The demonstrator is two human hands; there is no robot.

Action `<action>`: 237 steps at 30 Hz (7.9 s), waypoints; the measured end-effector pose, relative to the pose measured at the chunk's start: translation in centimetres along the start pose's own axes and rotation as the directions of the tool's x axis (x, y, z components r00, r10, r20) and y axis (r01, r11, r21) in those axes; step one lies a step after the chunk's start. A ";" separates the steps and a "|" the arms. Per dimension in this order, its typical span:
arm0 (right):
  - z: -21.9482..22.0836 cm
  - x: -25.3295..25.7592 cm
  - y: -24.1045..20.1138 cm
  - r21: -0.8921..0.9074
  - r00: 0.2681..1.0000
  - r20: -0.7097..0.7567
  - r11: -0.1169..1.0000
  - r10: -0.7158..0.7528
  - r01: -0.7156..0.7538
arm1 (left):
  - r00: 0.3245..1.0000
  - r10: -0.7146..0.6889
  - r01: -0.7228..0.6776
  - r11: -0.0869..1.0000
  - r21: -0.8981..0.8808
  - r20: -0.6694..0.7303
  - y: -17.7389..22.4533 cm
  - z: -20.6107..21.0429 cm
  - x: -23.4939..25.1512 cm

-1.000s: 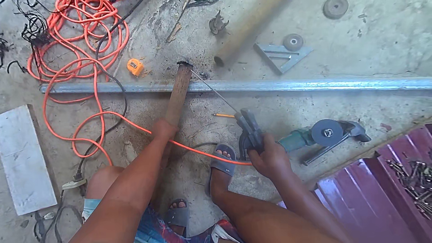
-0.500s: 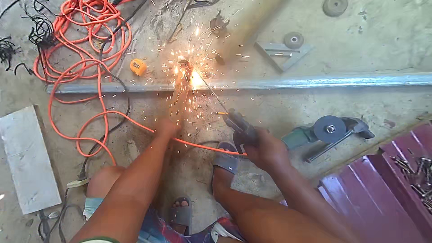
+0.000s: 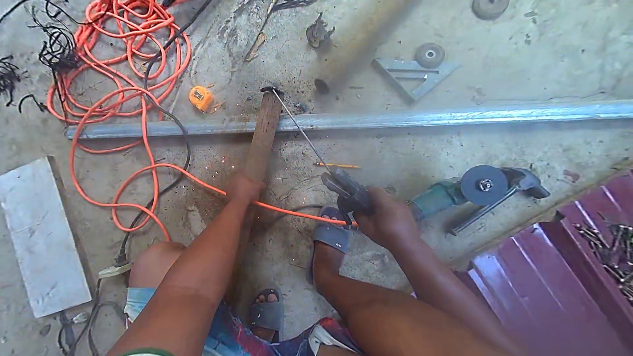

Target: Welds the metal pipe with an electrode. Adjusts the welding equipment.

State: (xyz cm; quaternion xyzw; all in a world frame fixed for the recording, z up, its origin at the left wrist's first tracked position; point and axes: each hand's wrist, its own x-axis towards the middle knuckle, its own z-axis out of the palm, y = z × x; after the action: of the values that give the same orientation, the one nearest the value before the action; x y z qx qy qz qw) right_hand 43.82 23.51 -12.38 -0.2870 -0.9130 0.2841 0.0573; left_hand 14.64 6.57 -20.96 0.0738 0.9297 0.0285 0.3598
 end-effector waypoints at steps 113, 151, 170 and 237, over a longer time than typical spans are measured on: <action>2.0 0.5 0.6 -0.242 0.994 -0.004 0.964 -0.113 0.108 | 0.999 0.045 -0.043 0.996 -0.080 0.019 -0.8 -0.2 0.5; 2.7 -0.3 0.5 -0.188 0.994 0.005 0.976 -0.109 0.108 | 0.995 0.087 -0.083 0.992 -0.090 0.041 -1.6 -0.2 0.8; 3.3 0.6 1.4 -0.261 0.994 0.026 0.959 -0.110 0.113 | 0.997 0.051 -0.044 0.992 -0.120 0.052 -1.2 -0.5 0.8; 3.3 1.0 1.4 -0.259 0.991 0.030 0.956 -0.133 0.136 | 0.994 0.070 -0.060 0.992 -0.114 0.086 -1.4 -0.9 0.9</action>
State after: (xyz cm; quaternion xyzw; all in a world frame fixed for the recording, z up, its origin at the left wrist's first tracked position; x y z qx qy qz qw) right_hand 42.78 23.37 -15.97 -0.2275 -0.9602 0.1587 0.0328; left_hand 13.23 5.35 -21.10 0.0851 0.9066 0.0887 0.4037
